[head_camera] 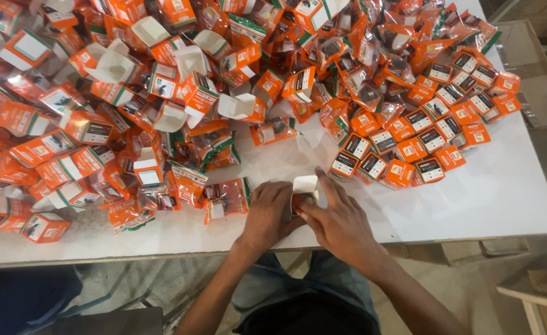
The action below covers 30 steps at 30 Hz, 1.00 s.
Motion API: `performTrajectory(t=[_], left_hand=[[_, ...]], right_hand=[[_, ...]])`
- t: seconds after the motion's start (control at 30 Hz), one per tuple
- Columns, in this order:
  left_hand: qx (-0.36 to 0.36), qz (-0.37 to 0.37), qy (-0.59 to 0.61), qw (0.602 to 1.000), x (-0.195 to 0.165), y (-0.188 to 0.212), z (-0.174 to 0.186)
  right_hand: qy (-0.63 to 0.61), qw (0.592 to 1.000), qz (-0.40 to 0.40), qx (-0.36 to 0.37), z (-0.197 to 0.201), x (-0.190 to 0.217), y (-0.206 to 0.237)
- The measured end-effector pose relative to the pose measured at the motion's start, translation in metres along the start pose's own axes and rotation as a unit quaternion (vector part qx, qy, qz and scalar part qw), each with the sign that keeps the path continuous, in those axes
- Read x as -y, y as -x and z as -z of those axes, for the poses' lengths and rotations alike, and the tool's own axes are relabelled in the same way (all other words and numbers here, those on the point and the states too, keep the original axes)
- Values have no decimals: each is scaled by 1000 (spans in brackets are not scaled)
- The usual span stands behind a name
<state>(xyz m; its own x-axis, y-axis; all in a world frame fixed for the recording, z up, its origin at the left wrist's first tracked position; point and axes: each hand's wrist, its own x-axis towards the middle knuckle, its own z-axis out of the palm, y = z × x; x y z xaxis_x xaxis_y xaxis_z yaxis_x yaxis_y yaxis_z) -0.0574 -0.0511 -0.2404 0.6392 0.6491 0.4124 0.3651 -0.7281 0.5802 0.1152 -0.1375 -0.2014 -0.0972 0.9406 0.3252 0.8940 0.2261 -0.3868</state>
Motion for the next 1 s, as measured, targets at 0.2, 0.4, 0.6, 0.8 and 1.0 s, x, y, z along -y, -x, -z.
performTrajectory(t=[0.2,0.4,0.6,0.8,1.0], left_hand=[[-6,47,98,994,-7,12,-1],[-29,67,130,989,-14,27,-3],[6,70,121,990,-20,26,-2],[-43,154,153,975,-26,11,-10],[-111,258,218,935,-29,-1,-35]], right_hand=[[13,996,-33,85,-4,5,-7],[-111,989,-44,92,0,22,19],[-171,985,-40,3,-11,9,34],[-224,961,-108,-119,-35,-4,36],[-218,949,-158,-166,-41,-14,36]])
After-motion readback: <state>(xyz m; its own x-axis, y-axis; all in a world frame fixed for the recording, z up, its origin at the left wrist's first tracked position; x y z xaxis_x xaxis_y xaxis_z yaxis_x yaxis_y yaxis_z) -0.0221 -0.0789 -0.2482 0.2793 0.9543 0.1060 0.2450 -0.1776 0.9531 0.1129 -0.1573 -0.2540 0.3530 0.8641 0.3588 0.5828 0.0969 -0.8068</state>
